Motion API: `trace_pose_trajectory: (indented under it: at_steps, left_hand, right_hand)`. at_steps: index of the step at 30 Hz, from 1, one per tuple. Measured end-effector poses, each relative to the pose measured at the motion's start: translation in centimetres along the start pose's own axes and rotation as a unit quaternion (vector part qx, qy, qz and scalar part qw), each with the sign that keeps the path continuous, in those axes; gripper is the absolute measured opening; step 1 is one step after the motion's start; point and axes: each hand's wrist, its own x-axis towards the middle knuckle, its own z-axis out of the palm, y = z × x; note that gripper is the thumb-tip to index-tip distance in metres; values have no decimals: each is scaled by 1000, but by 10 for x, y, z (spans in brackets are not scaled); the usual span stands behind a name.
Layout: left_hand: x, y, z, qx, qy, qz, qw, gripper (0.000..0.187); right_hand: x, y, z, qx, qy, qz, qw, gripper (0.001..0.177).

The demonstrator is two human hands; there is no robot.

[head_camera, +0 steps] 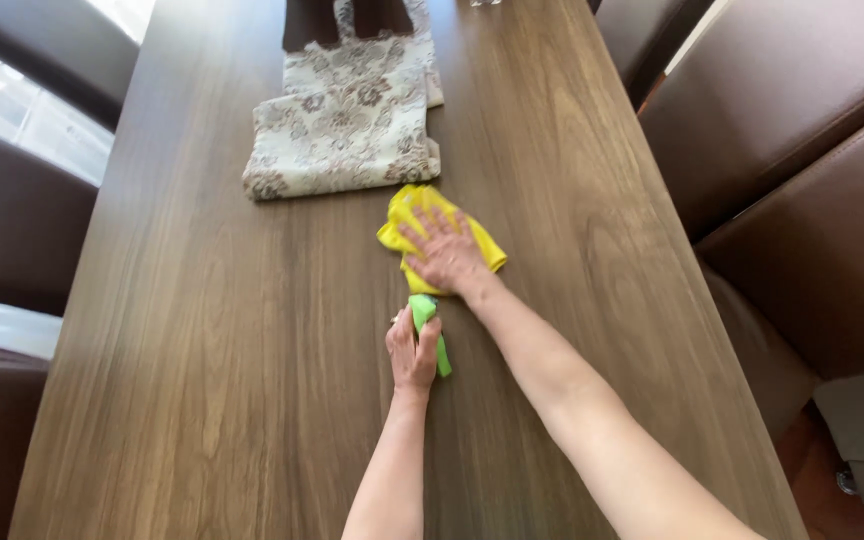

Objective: The person folds a patterned table runner and sets it aside, then wets a yellow cloth and a green sponge at the sink. They wipe the wooden dining table with the sponge and dry it with the cloth, moving around the table to clean different sections.

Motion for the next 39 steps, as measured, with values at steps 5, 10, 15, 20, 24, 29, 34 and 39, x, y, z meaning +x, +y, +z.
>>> trace_pose_trajectory:
  at_steps: [5,10,15,20,24,29,34,39]
  left_hand:
    - [-11,24,-29,-120,-47,-91,987,41]
    - [-77,-5,-128,6,-69,-69,995,35]
    - [-79,-33,-255,30,51,-120,991,36]
    - [-64,-74,-342,-12,143,-179,973,37]
    - [-57,-107,-372,-19,162,-193,968,34]
    - [-20,-141,-387,24,157,-178,971,45]
    - [-6,-151,-403,6,151,-154,976,42]
    - [-3,-162,-407,-15,138,-130,982,38]
  right_hand:
    - [-96,-34,-29,62,128,-182,973,71]
    - [-120,13,-29,57,86,-88,991,65]
    - [-95,0,-24,26,57,143,988,74]
    - [-29,-94,-29,43,-16,265,963,89]
    - [24,-230,-42,39,-22,174,984,89]
    - [30,-379,-30,34,60,-109,992,62]
    - [-20,-354,-33,173,257,-241,920,52]
    - [0,-277,-39,-7,226,96,969,73]
